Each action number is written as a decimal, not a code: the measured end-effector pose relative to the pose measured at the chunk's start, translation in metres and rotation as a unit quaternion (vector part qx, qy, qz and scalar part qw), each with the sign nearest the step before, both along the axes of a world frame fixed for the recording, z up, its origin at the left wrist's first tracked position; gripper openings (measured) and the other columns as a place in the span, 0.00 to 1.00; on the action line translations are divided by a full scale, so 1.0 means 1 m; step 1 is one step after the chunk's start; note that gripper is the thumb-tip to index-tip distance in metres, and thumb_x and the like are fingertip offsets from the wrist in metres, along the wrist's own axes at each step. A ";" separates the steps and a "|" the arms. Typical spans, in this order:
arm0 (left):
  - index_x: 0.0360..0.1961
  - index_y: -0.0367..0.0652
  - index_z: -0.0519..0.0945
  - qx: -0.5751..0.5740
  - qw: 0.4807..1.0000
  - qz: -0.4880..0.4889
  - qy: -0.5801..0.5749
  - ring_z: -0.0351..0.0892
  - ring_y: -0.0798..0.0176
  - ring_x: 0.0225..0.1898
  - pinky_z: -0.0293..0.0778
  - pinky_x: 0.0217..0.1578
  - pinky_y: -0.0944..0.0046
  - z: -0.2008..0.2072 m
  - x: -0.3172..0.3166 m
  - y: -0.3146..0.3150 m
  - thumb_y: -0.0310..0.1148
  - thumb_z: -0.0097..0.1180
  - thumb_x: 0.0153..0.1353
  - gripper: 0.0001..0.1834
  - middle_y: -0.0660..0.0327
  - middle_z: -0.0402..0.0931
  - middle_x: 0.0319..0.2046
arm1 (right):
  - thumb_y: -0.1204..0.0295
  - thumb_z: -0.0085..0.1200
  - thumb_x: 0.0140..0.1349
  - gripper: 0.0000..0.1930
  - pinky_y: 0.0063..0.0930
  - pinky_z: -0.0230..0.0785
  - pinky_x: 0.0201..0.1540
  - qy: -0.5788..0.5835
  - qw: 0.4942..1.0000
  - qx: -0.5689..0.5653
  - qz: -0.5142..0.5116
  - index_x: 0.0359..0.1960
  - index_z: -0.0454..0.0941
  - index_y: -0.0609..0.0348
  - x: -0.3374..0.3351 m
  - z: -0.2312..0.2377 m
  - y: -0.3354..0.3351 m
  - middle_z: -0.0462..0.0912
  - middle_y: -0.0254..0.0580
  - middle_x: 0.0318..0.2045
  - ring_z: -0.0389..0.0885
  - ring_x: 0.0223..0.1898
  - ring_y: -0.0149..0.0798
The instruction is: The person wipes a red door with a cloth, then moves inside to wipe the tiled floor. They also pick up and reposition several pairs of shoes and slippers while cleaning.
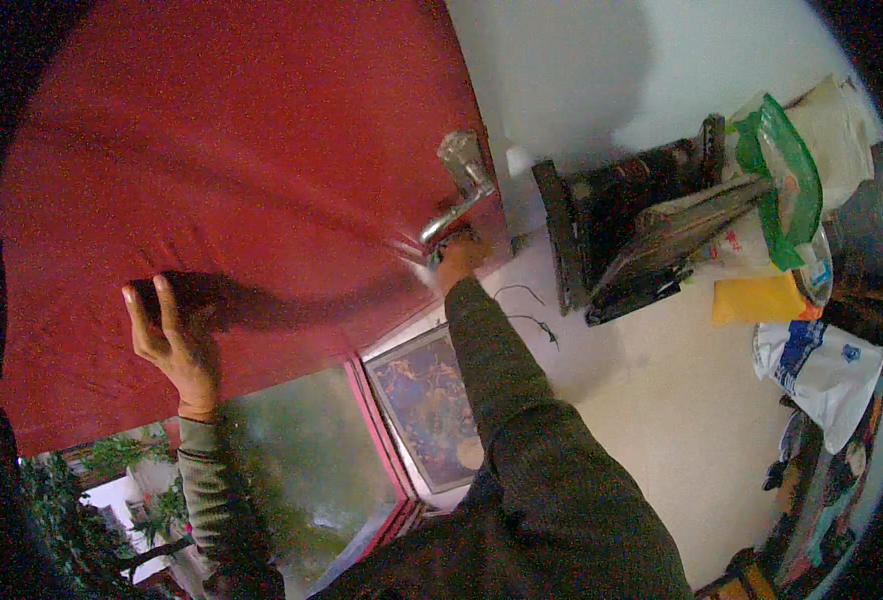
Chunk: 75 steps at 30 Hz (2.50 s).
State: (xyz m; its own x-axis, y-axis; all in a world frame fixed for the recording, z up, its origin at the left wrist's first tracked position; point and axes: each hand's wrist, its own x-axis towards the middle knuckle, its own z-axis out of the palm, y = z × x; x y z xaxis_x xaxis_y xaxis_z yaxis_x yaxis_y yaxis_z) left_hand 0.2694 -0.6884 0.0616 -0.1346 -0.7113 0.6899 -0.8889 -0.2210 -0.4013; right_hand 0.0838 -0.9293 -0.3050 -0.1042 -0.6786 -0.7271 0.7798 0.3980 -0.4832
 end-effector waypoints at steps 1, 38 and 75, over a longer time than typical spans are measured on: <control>0.77 0.53 0.70 0.002 1.000 0.009 -0.002 0.60 0.44 0.75 0.61 0.71 0.49 -0.001 -0.003 -0.004 0.36 0.73 0.63 0.41 0.46 0.54 0.79 | 0.80 0.55 0.67 0.22 0.35 0.75 0.41 0.000 1.000 0.000 0.012 0.61 0.64 0.58 0.003 0.000 0.003 0.72 0.39 0.47 0.74 0.42 0.36; 0.81 0.52 0.62 0.047 0.918 0.130 0.372 0.61 0.43 0.78 0.65 0.73 0.47 -0.017 -0.042 0.136 0.19 0.65 0.63 0.46 0.51 0.51 0.81 | 0.80 0.59 0.64 0.22 0.43 0.72 0.60 0.143 0.896 -0.251 0.338 0.60 0.74 0.55 0.025 0.020 0.060 0.79 0.40 0.54 0.78 0.54 0.44; 0.81 0.38 0.56 -0.456 0.412 -0.131 0.777 0.78 0.57 0.61 0.79 0.60 0.57 -0.108 -0.108 0.048 0.36 0.63 0.73 0.42 0.50 0.74 0.67 | 0.83 0.61 0.63 0.24 0.42 0.77 0.60 0.042 0.603 -0.517 0.606 0.62 0.76 0.65 0.073 0.305 0.160 0.82 0.46 0.55 0.82 0.55 0.47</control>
